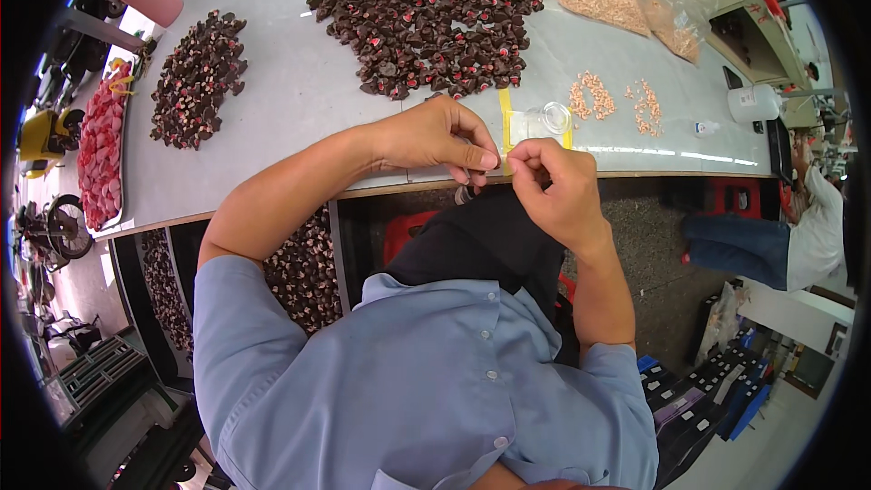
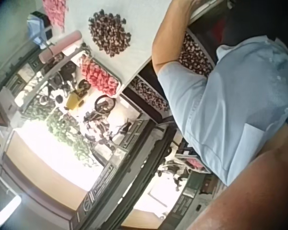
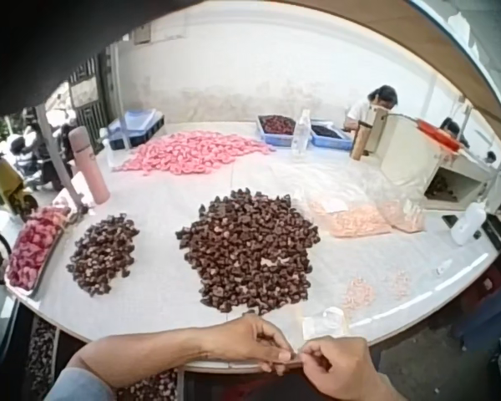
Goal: Bagging small plastic parts from a workbench into clear plastic bags.
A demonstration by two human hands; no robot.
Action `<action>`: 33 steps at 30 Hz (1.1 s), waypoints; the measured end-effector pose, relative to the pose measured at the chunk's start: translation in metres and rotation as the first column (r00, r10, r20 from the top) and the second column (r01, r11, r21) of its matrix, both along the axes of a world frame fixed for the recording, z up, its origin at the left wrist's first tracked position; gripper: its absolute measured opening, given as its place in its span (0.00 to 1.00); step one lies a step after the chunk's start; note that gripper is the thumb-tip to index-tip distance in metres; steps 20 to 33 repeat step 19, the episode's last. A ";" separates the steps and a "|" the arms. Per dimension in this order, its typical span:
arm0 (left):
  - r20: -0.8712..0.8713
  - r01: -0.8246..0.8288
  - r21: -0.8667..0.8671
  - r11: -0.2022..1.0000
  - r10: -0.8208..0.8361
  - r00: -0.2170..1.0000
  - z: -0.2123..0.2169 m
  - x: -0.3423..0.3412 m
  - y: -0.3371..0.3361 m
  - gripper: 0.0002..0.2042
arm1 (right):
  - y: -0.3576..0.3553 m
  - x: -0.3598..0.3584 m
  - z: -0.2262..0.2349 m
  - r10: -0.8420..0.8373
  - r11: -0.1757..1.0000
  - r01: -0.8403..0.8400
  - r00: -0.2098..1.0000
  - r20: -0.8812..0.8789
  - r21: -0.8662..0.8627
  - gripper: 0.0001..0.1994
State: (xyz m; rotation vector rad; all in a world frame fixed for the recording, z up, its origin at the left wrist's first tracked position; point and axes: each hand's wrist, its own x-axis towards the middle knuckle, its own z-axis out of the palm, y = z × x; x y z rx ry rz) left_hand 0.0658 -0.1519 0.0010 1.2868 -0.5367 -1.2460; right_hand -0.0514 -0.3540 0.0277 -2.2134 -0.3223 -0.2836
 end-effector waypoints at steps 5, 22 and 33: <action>0.006 -0.038 -0.035 0.999 0.038 0.999 0.001 -0.001 0.002 0.13 | -0.037 0.015 0.037 -0.023 0.941 0.073 0.988 0.154 -0.329 0.05; -0.046 -0.051 -0.032 0.998 0.049 0.998 -0.003 0.000 0.001 0.14 | -0.049 0.033 0.050 0.062 0.724 0.058 0.987 0.149 -0.688 0.04; -0.046 -0.051 -0.032 0.998 0.049 0.998 -0.003 0.000 0.001 0.14 | -0.049 0.033 0.050 0.062 0.724 0.058 0.987 0.149 -0.688 0.04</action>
